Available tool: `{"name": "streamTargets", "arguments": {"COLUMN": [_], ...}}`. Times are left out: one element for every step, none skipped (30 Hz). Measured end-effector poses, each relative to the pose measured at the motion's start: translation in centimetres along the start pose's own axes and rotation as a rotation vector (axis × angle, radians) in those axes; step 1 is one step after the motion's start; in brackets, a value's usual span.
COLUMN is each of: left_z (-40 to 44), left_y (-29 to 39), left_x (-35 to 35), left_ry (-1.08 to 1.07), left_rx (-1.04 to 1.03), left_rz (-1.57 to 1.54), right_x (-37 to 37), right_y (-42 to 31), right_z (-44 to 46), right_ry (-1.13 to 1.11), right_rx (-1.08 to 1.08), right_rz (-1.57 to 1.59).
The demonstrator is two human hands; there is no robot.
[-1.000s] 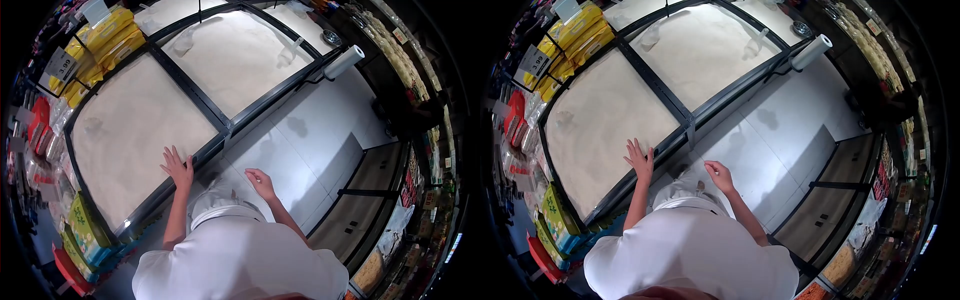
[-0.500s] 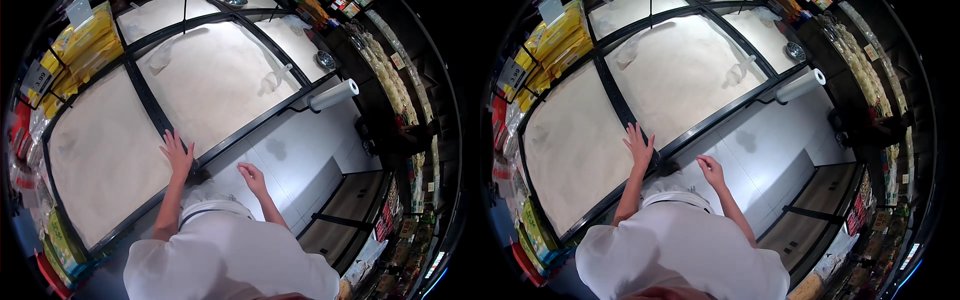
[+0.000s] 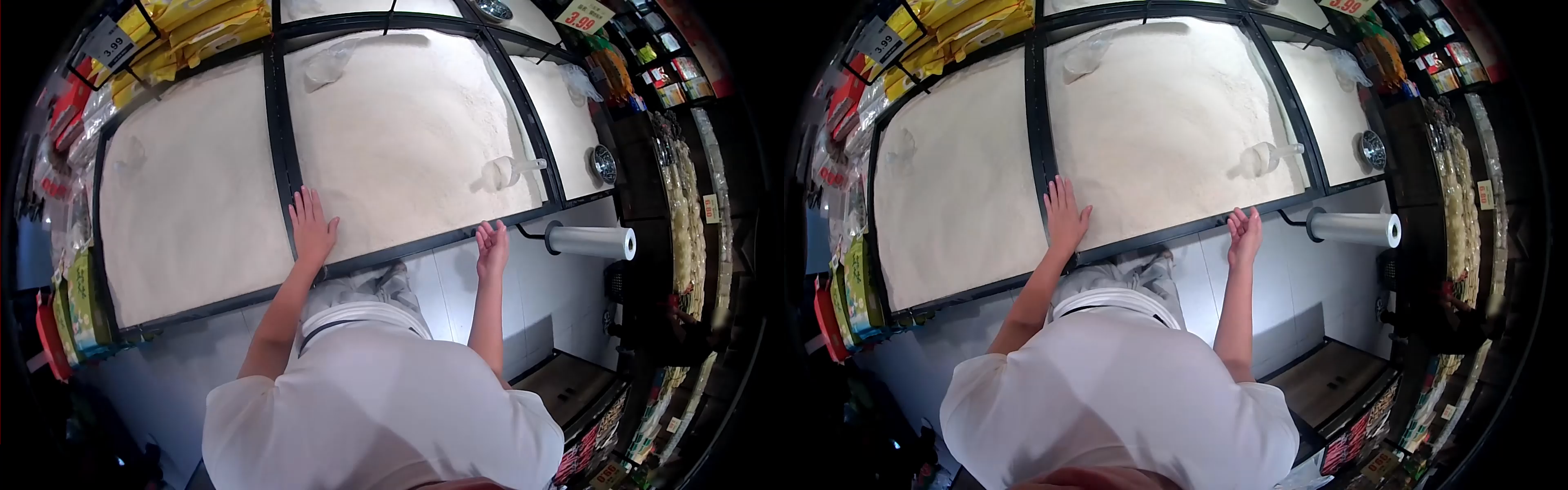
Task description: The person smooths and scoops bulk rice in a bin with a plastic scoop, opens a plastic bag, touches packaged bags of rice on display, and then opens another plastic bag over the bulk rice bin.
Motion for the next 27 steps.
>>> {"name": "streamTargets", "arguments": {"left_z": [0.1, 0.1, 0.1, 0.1, 0.2, 0.2, 0.1, 0.0, 0.0, -0.1, -0.1, -0.2, -0.3, -0.6, -0.9, -1.5, -2.1, -2.6, -2.9, -3.1, -3.1, -3.2, -3.2, -3.1, -2.9, -2.7, -2.7], "left_y": [0.0, 0.1, 0.0, -0.2, -0.3, -0.4, -0.4, -0.2, -0.1, 0.2, 0.5, 0.7, 0.7, 0.8, 1.2, 1.5, 1.8, 2.1, 2.4, 2.5, 2.6, 2.8, 2.9, 2.9, 2.9, 2.9, 3.0], "left_x": [0.0, -0.1, -0.1, -0.1, -0.1, -0.1, -0.1, -0.1, 0.0, 0.1, 0.1, 0.0, -0.1, -0.3, -0.4, -0.6, -0.7, -0.8, -0.6, -0.5, -0.4, -0.3, -0.3, -0.2, -0.2, -0.2, -0.2], "left_ry": [0.002, 0.006, 0.010, 0.018, 0.018, 0.017, 0.015, 0.029, 0.041, 0.050, 0.065, 0.081, 0.094, 0.103, 0.109, 0.112, 0.119, 0.126, 0.135, 0.142, 0.150, 0.158, 0.154, 0.151, 0.147, 0.148, 0.150], "left_rx": [0.018, 0.035, 0.052, 0.071, 0.101, 0.131, 0.160, 0.172, 0.178, 0.180, 0.195, 0.208, 0.219, 0.235, 0.250, 0.264, 0.274, 0.282, 0.287, 0.290, 0.291, 0.290, 0.299, 0.305, 0.307, 0.310, 0.308], "left_rz": [0.011, 0.015, 0.021, 0.029, 0.036, 0.042, 0.050, 0.054, 0.061, 0.072, 0.061, 0.052, 0.042, 0.055, 0.066, 0.075, 0.075, 0.074, 0.073, 0.074, 0.073, 0.070, 0.083, 0.094, 0.105, 0.105, 0.106], "right_x": [0.5, 1.1, 1.1, 1.1, 1.1, 1.3, 1.0, 0.8, 0.3, -0.1, -0.4, -1.1, -1.7, -2.0, -2.3, -2.7, -2.9, -2.9, -2.4, -2.0, -1.4, -1.7, -1.7, -2.1, -2.8, -3.0, -3.8], "right_y": [-0.8, -1.7, -2.6, -3.1, -3.7, -3.8, -4.3, -4.8, -5.3, -5.7, -6.0, -6.3, -6.4, -6.3, -6.2, -6.0, -5.8, -5.4, -4.5, -3.7, -3.2, -3.1, -2.8, -2.7, -2.7, -2.7, -2.9], "right_z": [2.1, 4.3, 6.1, 8.0, 9.9, 12.2, 13.8, 15.5, 16.9, 18.2, 19.4, 20.5, 21.3, 22.3, 23.2, 23.9, 24.6, 25.3, 26.8, 28.2, 29.5, 29.2, 29.0, 28.2, 26.8, 25.9, 24.2], "right_ry": [0.024, 0.048, 0.072, 0.095, 0.117, 0.095, 0.062, 0.030, 0.002, -0.027, -0.049, -0.098, -0.143, -0.112, -0.149, -0.182, -0.213, -0.220, -0.203, -0.184, -0.165, -0.195, -0.255, -0.316, -0.376, -0.402, -0.481], "right_rx": [0.032, 0.030, 0.025, 0.008, -0.009, -0.053, -0.079, -0.095, -0.112, -0.138, -0.168, -0.203, -0.239, -0.270, -0.284, -0.328, -0.372, -0.404, -0.446, -0.485, -0.520, -0.711, -0.741, -0.767, -0.789, -0.662, -0.604], "right_rz": [0.041, 0.084, 0.127, 0.187, 0.247, 0.316, 0.329, 0.338, 0.350, 0.363, 0.375, 0.394, 0.413, 0.424, 0.428, 0.472, 0.517, 0.523, 0.583, 0.644, 0.707, 0.870, 0.860, 0.851, 0.843, 0.644, 0.483]}}
Point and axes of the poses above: each hand's wrist, its own z-axis towards the middle knuckle, its own x-axis out of the back of the hand, y = z × x, the point moved 6 cm from there along z, towards the middle knuckle, and after that the axes turned 1 degree about -z, right-handed, at the moved point
